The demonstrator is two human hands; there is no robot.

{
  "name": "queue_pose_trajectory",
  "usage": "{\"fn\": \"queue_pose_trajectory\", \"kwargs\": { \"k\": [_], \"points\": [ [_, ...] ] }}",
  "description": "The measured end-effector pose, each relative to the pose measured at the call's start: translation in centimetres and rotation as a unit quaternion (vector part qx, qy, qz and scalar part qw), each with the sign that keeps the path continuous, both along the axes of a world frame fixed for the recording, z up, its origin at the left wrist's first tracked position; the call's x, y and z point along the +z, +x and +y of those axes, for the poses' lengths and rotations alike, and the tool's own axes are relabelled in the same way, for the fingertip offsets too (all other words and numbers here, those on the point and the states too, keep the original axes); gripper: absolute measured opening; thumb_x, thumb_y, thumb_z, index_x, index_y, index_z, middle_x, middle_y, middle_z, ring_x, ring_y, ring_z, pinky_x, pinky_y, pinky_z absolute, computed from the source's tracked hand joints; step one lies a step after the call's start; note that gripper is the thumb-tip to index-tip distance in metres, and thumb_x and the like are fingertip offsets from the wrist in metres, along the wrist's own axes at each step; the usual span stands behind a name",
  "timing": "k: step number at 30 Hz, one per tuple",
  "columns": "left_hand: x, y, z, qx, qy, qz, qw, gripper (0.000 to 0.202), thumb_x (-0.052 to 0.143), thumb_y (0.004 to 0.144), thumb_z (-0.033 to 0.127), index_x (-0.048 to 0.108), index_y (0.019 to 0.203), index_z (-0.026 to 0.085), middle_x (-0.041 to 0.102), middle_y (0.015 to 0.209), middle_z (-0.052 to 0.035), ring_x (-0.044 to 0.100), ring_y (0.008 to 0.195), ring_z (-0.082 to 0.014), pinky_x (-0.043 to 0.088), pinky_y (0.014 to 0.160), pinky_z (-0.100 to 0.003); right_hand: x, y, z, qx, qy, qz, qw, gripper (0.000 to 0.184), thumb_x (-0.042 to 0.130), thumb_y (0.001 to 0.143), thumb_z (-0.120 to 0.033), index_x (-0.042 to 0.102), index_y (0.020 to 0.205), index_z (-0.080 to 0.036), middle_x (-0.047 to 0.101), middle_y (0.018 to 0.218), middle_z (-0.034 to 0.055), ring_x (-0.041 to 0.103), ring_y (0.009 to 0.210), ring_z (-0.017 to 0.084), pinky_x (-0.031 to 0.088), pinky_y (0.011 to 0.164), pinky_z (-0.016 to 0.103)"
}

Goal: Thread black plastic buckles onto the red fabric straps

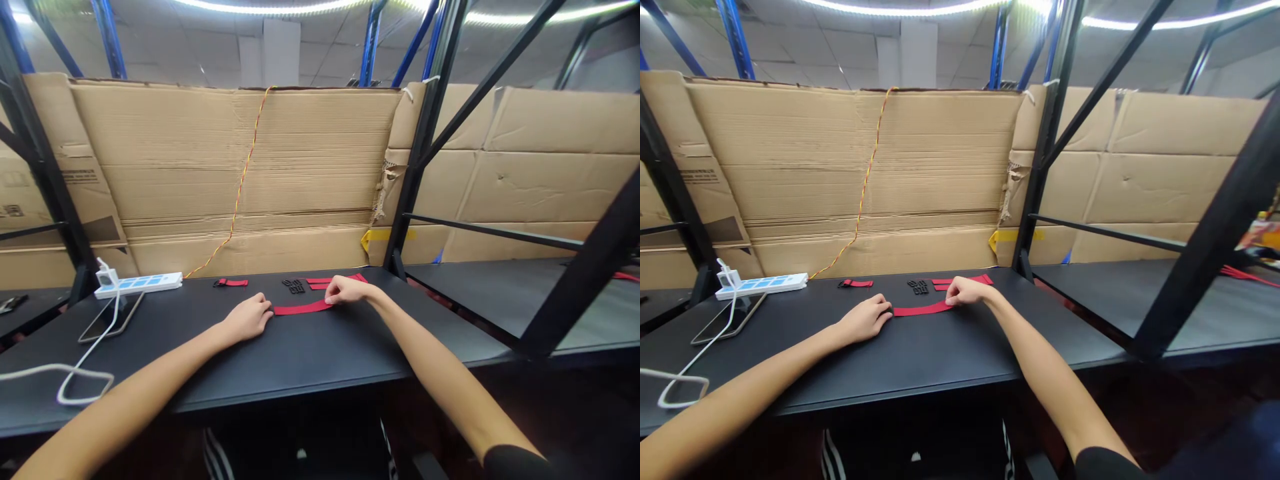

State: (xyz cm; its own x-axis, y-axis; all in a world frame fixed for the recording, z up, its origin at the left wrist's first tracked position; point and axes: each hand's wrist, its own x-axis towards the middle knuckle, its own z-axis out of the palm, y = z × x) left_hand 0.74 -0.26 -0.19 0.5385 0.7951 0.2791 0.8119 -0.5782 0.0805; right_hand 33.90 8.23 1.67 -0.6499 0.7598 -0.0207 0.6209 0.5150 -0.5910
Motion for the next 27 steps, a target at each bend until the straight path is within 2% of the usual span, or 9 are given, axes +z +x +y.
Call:
{"fn": "queue_pose_trajectory", "kwargs": {
  "k": [2,4,7,10,16,20,22,24,27],
  "points": [
    [-0.2,-0.9,0.6,0.028,0.002,-0.021,0.999,0.03,0.04,0.092,0.031,0.065,0.097,0.015,0.059,0.101,-0.0117,0.061,0.086,-0.0215,0.047,0.083,-0.033,-0.3,2.9,1.0,-0.052,0.008,-0.01,0.999,0.025,0.067,0.064,-0.038,0.071,0.066,-0.013,0.062,0.058,0.0022,0.05,0.055,0.013,0.039,0.056,0.025],
    [-0.4,-1.5,1.2,0.03,0.003,-0.057,0.998,0.03,0.043,0.091,0.032,0.062,0.108,0.015,0.061,0.104,-0.0117,0.06,0.093,-0.0225,0.046,0.086,-0.033,-0.6,5.7,1.9,-0.092,0.003,-0.008,0.996,0.028,0.068,0.062,-0.04,0.071,0.068,-0.013,0.062,0.059,0.0033,0.051,0.055,0.013,0.04,0.056,0.025],
    [-0.8,-1.2,1.7,0.009,-0.016,-0.111,0.994,0.035,0.051,0.089,0.037,0.058,0.116,0.017,0.065,0.101,-0.0082,0.061,0.085,-0.0203,0.048,0.08,-0.031,-1.1,8.2,2.9,-0.129,-0.01,0.002,0.992,0.03,0.07,0.059,-0.04,0.072,0.071,-0.012,0.065,0.063,0.0049,0.053,0.058,0.014,0.041,0.058,0.025],
    [-1.1,0.4,2.0,-0.022,-0.029,-0.131,0.991,0.032,0.054,0.087,0.043,0.065,0.104,0.018,0.068,0.091,-0.0056,0.061,0.076,-0.0183,0.047,0.074,-0.029,-1.6,8.5,3.7,-0.161,0.016,0.002,0.987,0.027,0.07,0.057,-0.037,0.071,0.07,-0.013,0.066,0.064,0.0043,0.055,0.06,0.015,0.042,0.06,0.026],
    [-1.6,5.1,4.1,-0.124,-0.021,-0.13,0.983,0.03,0.052,0.09,0.04,0.072,0.091,0.018,0.069,0.093,-0.0073,0.062,0.087,-0.0191,0.046,0.081,-0.027,-2.4,7.9,4.8,-0.202,0.076,-0.002,0.976,0.021,0.069,0.061,-0.032,0.072,0.069,-0.013,0.069,0.068,0.0045,0.059,0.064,0.016,0.044,0.064,0.025],
    [-2.1,8.1,6.4,-0.134,-0.008,-0.114,0.984,0.031,0.051,0.091,0.037,0.072,0.089,0.015,0.068,0.093,-0.0098,0.062,0.09,-0.0205,0.046,0.084,-0.029,-3.2,9.0,5.1,-0.255,0.116,-0.02,0.96,0.016,0.067,0.064,-0.029,0.072,0.07,-0.015,0.071,0.071,0.0042,0.062,0.067,0.017,0.045,0.065,0.024],
    [-2.3,9.1,7.1,-0.119,0.008,-0.118,0.986,0.029,0.051,0.091,0.035,0.072,0.091,0.015,0.066,0.097,-0.0106,0.061,0.093,-0.0207,0.046,0.087,-0.03,-3.5,9.6,5.2,-0.275,0.129,-0.024,0.952,0.015,0.067,0.065,-0.029,0.072,0.071,-0.016,0.071,0.073,0.0042,0.063,0.069,0.018,0.046,0.066,0.024],
    [-2.4,9.4,7.5,-0.114,0.041,-0.128,0.984,0.03,0.051,0.091,0.037,0.069,0.102,0.016,0.062,0.109,-0.0103,0.059,0.098,-0.0199,0.045,0.09,-0.03,-3.7,10.0,5.3,-0.292,0.14,-0.025,0.946,0.016,0.068,0.065,-0.029,0.072,0.074,-0.016,0.071,0.076,0.0047,0.064,0.073,0.018,0.046,0.068,0.025],
    [-2.2,8.1,7.5,-0.121,0.104,-0.101,0.982,0.035,0.047,0.093,0.041,0.061,0.118,0.021,0.056,0.12,-0.0085,0.057,0.1,-0.0191,0.045,0.089,-0.031,-4.1,10.2,5.5,-0.318,0.167,-0.029,0.933,0.021,0.07,0.066,-0.032,0.072,0.08,-0.016,0.071,0.08,0.0049,0.064,0.077,0.018,0.046,0.07,0.024]
  ]
}}
